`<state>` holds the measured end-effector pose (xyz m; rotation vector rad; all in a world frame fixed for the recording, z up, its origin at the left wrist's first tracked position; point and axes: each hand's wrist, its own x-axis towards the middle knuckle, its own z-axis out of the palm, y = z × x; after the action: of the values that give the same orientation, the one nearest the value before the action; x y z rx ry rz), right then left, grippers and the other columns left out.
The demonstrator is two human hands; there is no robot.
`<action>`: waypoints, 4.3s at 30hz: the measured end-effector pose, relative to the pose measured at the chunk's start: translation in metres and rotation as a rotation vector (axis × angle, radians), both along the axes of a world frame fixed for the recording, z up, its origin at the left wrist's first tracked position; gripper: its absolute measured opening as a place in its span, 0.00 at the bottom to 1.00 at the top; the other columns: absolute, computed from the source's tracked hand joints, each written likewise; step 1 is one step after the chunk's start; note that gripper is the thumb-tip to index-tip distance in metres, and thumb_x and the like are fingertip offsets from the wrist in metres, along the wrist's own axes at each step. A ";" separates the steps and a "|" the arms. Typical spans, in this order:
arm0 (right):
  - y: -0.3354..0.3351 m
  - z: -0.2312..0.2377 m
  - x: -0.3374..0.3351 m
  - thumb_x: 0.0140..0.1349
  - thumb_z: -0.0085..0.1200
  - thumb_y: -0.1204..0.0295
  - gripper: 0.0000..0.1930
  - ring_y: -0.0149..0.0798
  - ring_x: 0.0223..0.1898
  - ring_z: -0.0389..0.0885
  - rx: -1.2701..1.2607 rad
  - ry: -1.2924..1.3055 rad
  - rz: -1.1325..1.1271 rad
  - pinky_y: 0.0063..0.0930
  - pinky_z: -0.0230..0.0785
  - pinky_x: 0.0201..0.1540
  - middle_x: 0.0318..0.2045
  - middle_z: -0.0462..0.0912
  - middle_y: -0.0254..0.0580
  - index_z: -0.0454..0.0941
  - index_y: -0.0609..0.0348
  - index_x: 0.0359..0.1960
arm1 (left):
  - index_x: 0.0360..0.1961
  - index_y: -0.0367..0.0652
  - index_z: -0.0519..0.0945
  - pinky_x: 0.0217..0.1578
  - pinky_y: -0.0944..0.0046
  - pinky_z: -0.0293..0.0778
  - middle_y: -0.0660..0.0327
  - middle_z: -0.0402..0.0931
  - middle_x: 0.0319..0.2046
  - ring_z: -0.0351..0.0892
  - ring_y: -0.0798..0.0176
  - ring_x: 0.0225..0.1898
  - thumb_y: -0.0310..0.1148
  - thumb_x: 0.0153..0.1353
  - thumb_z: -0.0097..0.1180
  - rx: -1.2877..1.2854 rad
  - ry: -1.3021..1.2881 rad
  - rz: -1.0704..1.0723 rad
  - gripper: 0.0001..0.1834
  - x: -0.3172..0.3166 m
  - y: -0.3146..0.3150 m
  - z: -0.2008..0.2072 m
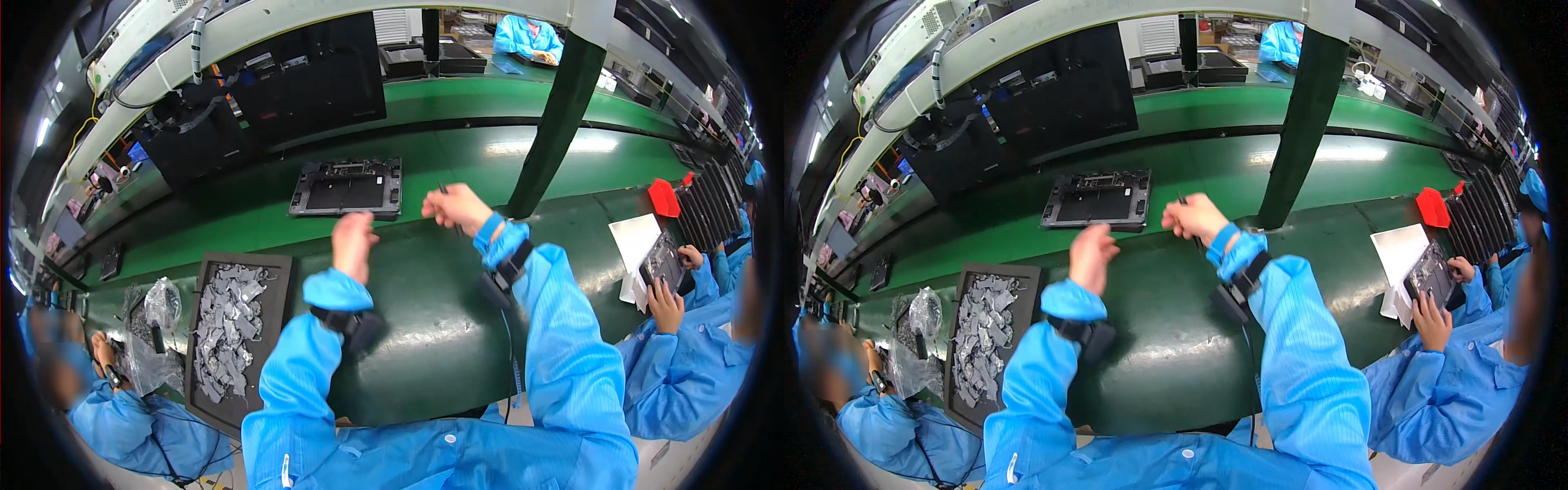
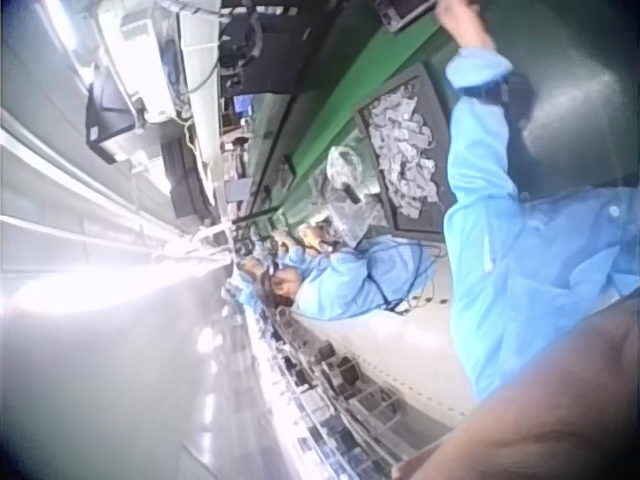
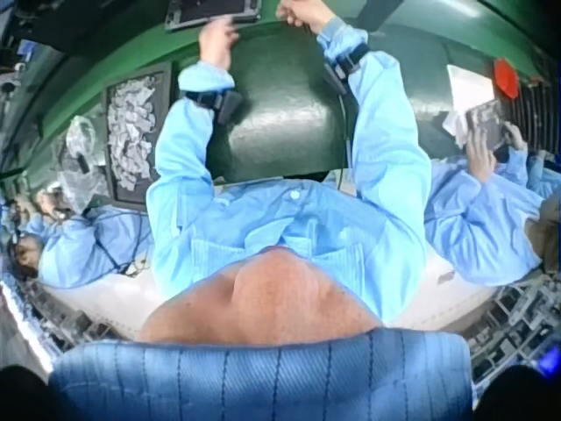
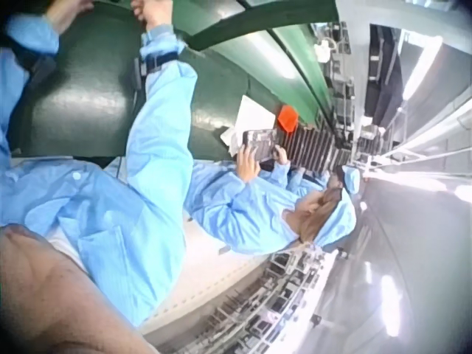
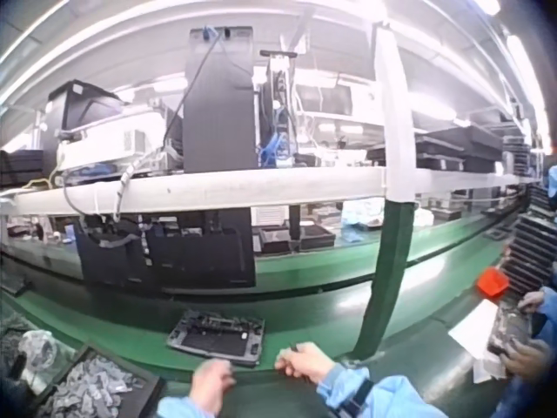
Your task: Assembling the internal components of a laptop or tablet on a manufacturing belt.
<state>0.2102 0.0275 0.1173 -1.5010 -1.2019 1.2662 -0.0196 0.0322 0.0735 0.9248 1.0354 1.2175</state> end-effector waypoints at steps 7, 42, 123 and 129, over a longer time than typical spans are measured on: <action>0.031 0.001 -0.049 0.72 0.48 0.63 0.14 0.25 0.22 0.73 0.210 0.336 -0.141 0.19 0.64 0.23 0.30 0.83 0.37 0.77 0.62 0.41 | 0.54 0.37 0.75 0.54 0.58 0.75 0.58 0.79 0.48 0.78 0.62 0.51 0.41 0.72 0.52 -0.146 -0.225 -0.775 0.19 0.054 -0.103 0.004; -0.049 -0.073 -0.049 0.59 0.58 0.66 0.07 0.49 0.28 0.82 0.650 -0.780 -0.134 0.43 0.73 0.29 0.27 0.82 0.41 0.81 0.53 0.36 | 0.18 0.39 0.75 0.19 0.70 0.73 0.62 0.77 0.14 0.80 0.71 0.17 0.46 0.66 0.60 0.329 0.437 -0.927 0.25 0.045 -0.109 -0.023; -0.054 -0.071 -0.054 0.70 0.52 0.71 0.10 0.28 0.14 0.76 0.457 0.103 -0.206 0.21 0.64 0.14 0.20 0.80 0.44 0.66 0.60 0.45 | 0.30 0.35 0.79 0.23 0.64 0.76 0.58 0.76 0.14 0.80 0.63 0.17 0.51 0.76 0.35 0.324 0.424 -0.928 0.31 0.045 -0.109 -0.026; -0.047 -0.072 -0.051 0.70 0.49 0.70 0.13 0.37 0.18 0.81 0.139 0.535 -0.036 0.24 0.72 0.18 0.25 0.82 0.51 0.65 0.58 0.52 | 0.36 0.34 0.80 0.23 0.64 0.76 0.58 0.78 0.16 0.81 0.64 0.19 0.50 0.76 0.33 0.313 0.378 -0.911 0.31 0.047 -0.110 -0.037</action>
<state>0.1588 -0.0193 0.0455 -0.9886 -0.8804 1.4109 0.0278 -0.0776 0.0368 1.6766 0.5653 0.4359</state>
